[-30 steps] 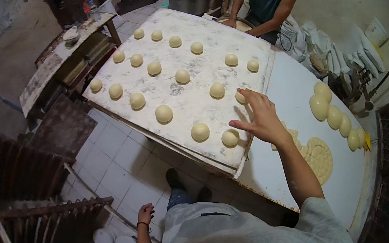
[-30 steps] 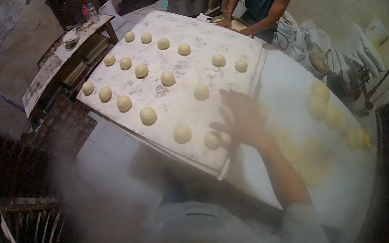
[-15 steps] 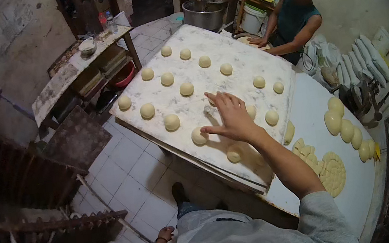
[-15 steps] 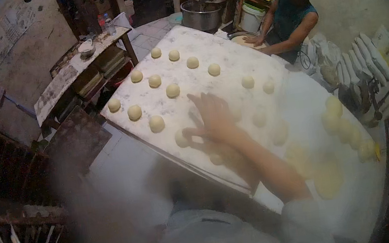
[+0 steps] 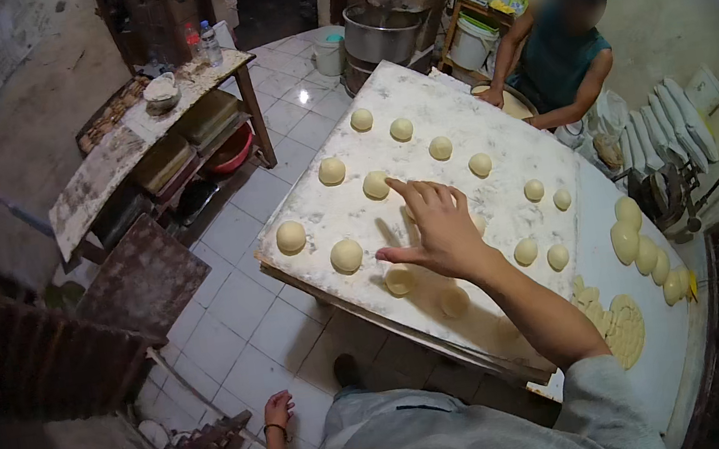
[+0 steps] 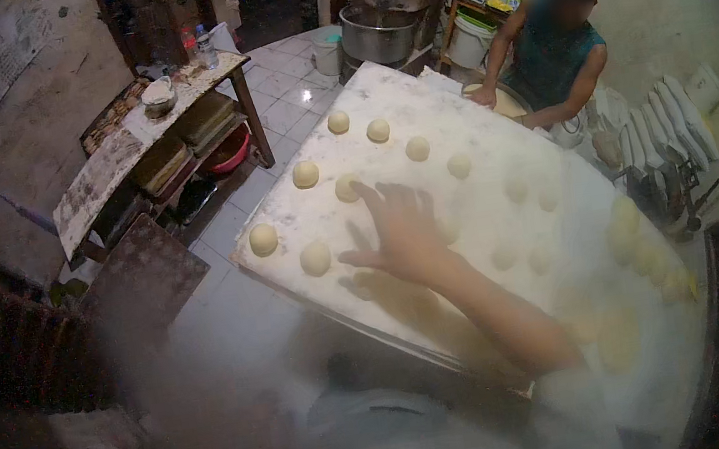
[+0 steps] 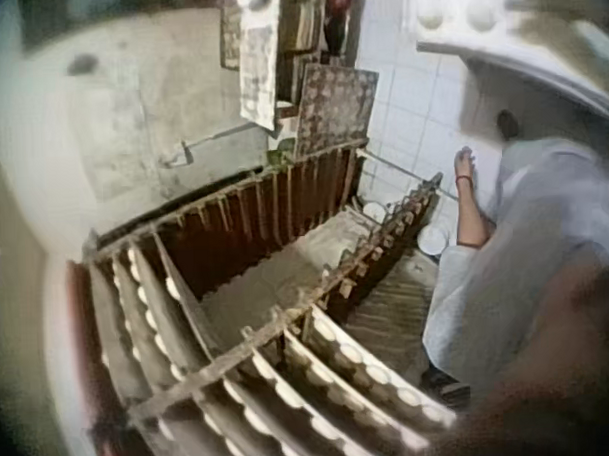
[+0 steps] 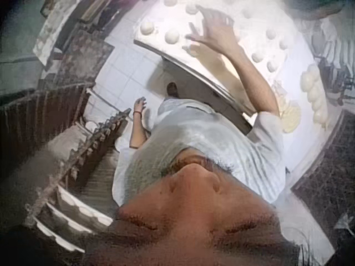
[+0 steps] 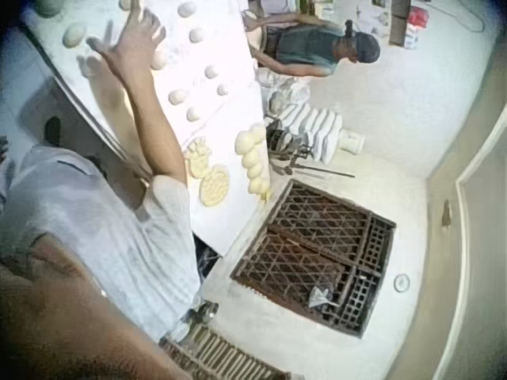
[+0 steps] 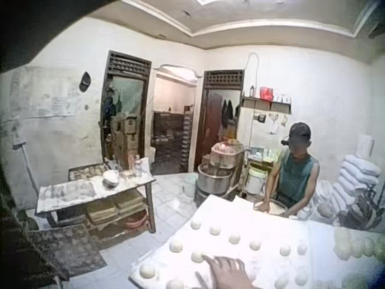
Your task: The person picks up small pieces of dough, rolls them into balls by hand, places them on a wooden board, and then slides the board onto a rack.
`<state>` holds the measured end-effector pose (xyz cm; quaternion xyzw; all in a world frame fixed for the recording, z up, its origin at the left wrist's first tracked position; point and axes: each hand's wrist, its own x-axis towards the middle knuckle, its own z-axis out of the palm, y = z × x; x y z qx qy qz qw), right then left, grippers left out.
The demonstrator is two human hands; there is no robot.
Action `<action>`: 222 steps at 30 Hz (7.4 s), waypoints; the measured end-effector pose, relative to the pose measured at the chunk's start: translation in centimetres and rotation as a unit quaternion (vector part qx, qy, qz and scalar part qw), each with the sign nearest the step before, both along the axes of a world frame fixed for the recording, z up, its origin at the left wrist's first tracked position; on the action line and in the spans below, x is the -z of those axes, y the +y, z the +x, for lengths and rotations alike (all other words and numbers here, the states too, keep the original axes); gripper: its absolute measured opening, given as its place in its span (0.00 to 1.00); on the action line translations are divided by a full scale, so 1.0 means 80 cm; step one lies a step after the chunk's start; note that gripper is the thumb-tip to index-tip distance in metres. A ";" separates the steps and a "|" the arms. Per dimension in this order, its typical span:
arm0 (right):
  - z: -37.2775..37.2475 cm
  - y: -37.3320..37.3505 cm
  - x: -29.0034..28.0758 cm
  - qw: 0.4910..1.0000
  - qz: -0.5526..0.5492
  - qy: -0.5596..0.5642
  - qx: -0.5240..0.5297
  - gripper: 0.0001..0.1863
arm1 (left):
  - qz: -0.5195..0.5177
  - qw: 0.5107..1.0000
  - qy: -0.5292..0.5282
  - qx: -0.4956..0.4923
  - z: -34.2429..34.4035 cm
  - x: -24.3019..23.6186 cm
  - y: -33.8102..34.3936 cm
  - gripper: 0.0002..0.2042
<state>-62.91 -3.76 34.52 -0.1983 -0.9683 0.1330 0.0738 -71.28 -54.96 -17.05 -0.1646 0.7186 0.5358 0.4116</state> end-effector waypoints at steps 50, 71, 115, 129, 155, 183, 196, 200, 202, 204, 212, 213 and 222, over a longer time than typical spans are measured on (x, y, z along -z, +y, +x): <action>0.366 0.224 0.007 0.893 0.009 0.225 0.390 0.27 | -0.005 0.955 -0.080 0.287 -0.036 0.019 0.151 0.13; 0.757 0.173 0.389 0.769 -0.365 0.236 0.469 0.16 | 0.340 0.868 -0.164 0.324 0.696 -0.266 0.651 0.28; 0.951 0.079 0.408 0.875 -0.018 0.166 0.454 0.22 | 0.286 0.592 0.543 0.522 0.753 -0.238 0.731 0.15; 0.998 -0.032 0.449 0.859 -0.216 0.222 0.407 0.16 | 0.380 0.457 0.475 0.649 0.679 -0.156 0.601 0.14; 0.957 0.084 0.416 0.875 -0.077 0.234 0.416 0.19 | 0.292 0.593 0.537 0.524 0.744 -0.214 0.728 0.13; 1.001 0.084 0.427 0.892 -0.119 0.195 0.390 0.15 | 0.272 0.574 0.534 0.558 0.712 -0.224 0.686 0.10; 0.993 0.055 0.437 0.927 -0.049 0.183 0.324 0.16 | 0.332 0.638 0.497 0.485 0.760 -0.210 0.677 0.10; 1.044 0.019 0.479 0.887 -0.146 0.193 0.394 0.19 | 0.242 0.703 0.436 0.508 0.763 -0.196 0.597 0.12; 1.047 0.029 0.476 0.775 -0.335 0.212 0.491 0.25 | 0.238 0.822 0.239 0.459 0.757 -0.236 0.583 0.14; 1.036 0.059 0.454 0.801 -0.377 0.164 0.435 0.26 | 0.258 0.832 -0.011 0.491 0.729 -0.346 0.556 0.17; 0.628 0.156 0.042 0.774 -0.497 0.337 0.202 0.27 | 0.359 0.743 0.193 0.531 0.354 -0.698 0.584 0.22; 0.557 0.166 0.011 0.809 -0.478 0.290 0.180 0.25 | 0.313 0.699 0.361 0.531 0.277 -0.694 0.606 0.23; 0.130 0.387 0.025 0.918 -0.276 0.230 0.169 0.32 | 0.164 0.521 0.645 0.534 -0.097 -0.591 0.929 0.20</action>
